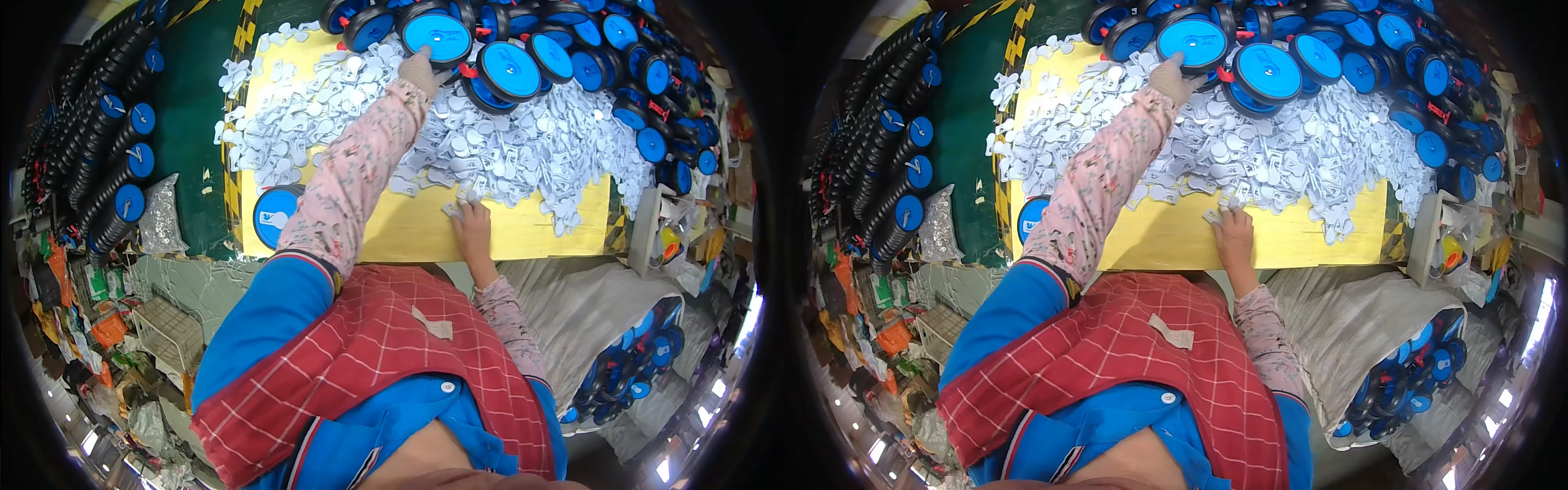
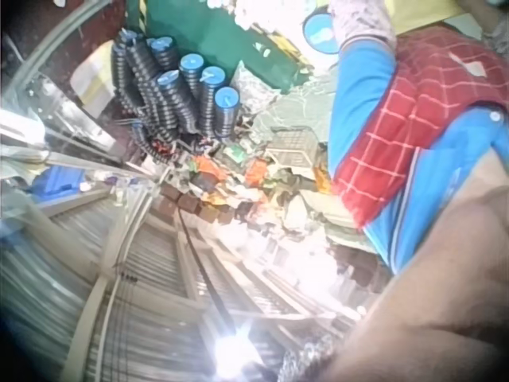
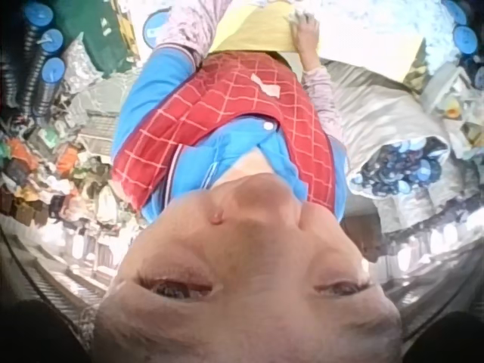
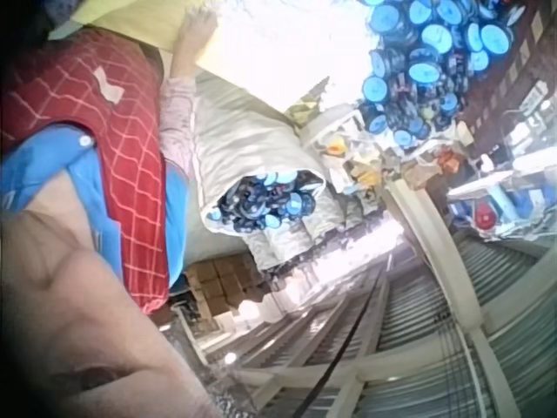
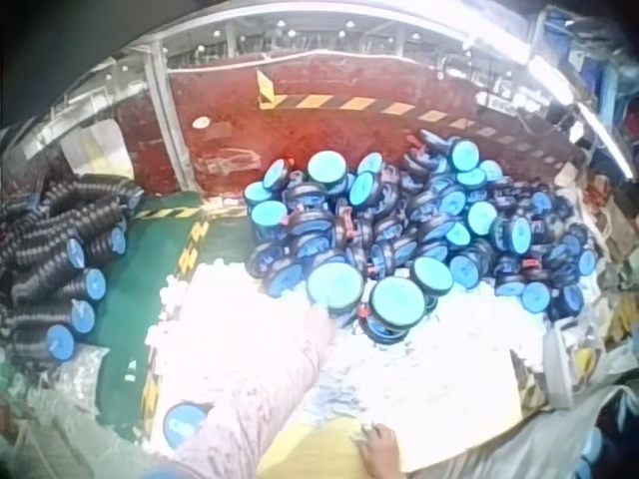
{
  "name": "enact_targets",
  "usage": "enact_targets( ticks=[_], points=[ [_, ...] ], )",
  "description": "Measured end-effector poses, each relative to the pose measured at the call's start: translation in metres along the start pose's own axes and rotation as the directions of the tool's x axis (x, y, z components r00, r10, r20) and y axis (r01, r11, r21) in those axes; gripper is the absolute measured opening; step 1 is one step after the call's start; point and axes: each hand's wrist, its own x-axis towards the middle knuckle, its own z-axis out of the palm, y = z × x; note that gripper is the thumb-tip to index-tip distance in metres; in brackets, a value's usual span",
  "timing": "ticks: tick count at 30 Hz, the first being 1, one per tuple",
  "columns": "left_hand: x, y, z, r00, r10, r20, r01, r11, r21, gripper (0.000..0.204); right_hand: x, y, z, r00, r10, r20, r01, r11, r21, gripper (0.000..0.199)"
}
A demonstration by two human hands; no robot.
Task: The person repeatedly picks up blue circular components and white plastic pieces from a yellow tray, inserts the white pieces into the blue components, and places the assembled units into a large white sack. The person handles items one at a time and occasionally transfers stacks of components between the tray and the sack.
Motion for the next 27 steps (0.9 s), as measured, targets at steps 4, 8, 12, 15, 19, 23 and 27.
enact_targets(
  ticks=[4,8,12,15,19,23,27],
  points=[
    [-0.093,0.004,-0.071,0.750,0.485,0.450,-0.584,0.166,0.795,0.031,-0.010,0.000,0.006,1.000,0.002,0.030,-0.002,1.000,0.022,0.037],
    [-0.162,-0.013,-0.162,0.862,0.198,0.466,-0.409,0.816,0.408,0.037,-0.018,0.008,0.016,0.999,-0.038,-0.023,0.040,0.994,0.102,0.037],
    [-0.171,-0.058,-0.196,0.420,-0.037,0.907,-0.851,0.331,0.408,0.034,-0.010,0.002,0.007,0.983,0.162,-0.081,-0.139,0.963,0.232,0.035],
    [-0.178,-0.067,-0.176,0.653,-0.089,0.752,-0.679,0.371,0.634,0.027,0.008,-0.061,-0.036,0.994,0.069,-0.083,-0.032,0.920,0.390,0.036],
    [-0.197,-0.070,-0.187,0.766,0.396,0.506,-0.642,0.435,0.632,0.031,0.006,-0.127,-0.056,0.953,-0.303,-0.003,0.280,0.877,0.392,0.036],
    [-0.252,-0.100,-0.232,0.951,0.042,0.306,-0.251,0.685,0.684,0.045,-0.002,-0.157,-0.041,0.907,-0.419,0.039,0.401,0.890,0.217,0.026],
    [-0.271,-0.110,-0.234,0.935,-0.112,0.338,-0.065,0.879,0.473,0.055,0.001,-0.158,-0.025,0.901,-0.433,0.043,0.422,0.893,0.155,0.029]
  ],
)
